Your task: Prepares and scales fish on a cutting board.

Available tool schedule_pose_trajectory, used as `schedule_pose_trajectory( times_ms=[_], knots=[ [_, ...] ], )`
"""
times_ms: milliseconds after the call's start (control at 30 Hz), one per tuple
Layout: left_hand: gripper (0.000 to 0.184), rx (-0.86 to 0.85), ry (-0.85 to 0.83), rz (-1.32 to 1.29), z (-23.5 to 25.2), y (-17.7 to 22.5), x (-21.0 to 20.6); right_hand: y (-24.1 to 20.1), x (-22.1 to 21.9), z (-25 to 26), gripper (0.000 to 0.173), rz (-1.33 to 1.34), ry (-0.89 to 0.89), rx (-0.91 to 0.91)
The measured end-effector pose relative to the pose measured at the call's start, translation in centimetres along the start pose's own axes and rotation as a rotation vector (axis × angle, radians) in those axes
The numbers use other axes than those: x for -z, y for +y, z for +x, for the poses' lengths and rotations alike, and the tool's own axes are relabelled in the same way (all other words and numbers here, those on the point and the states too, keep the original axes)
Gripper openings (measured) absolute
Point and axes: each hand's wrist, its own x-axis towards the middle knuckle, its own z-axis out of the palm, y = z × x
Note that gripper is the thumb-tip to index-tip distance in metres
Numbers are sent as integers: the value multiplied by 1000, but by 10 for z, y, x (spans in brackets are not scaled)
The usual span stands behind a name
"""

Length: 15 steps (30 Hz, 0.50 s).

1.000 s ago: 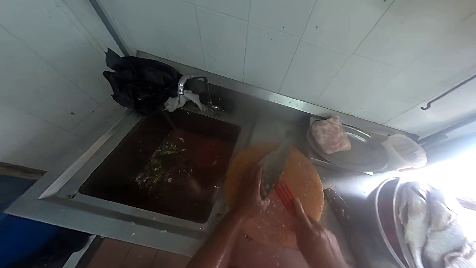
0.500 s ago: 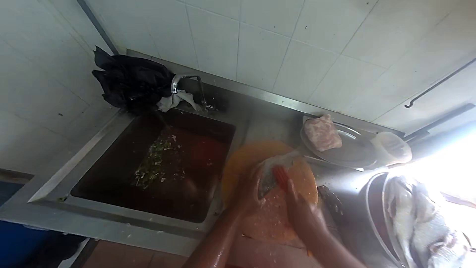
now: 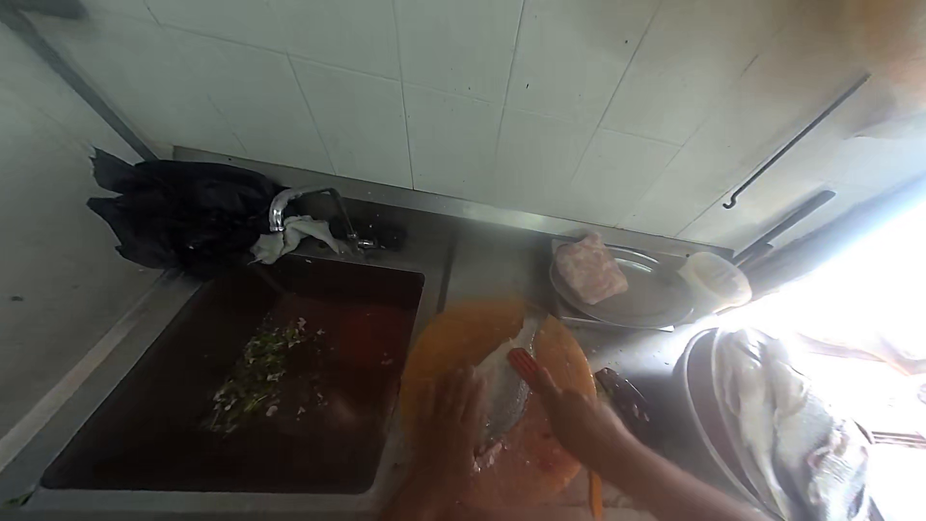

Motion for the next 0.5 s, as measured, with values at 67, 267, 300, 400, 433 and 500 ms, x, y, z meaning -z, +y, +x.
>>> schedule_pose_trajectory(
  times_ms=[67,267,300,400,433,500],
  knots=[
    [106,9,-51,16,-1,4,2,23,10,25,55,18,60,-36],
    [105,-3,20,21,-4,3,1,-25,-3,6,69,-67,-10,18],
    [106,3,20,16,-2,3,0,-24,6,3,64,-82,-28,44],
    [105,3,-7,44,-2,8,-2,10,28,38,53,-49,28,-40],
    [104,-5,-7,51,-4,10,-3,16,22,51,56,-41,55,-85],
    [104,-11,18,63,-3,11,0,-3,6,46,66,-59,55,-65]
  ],
)
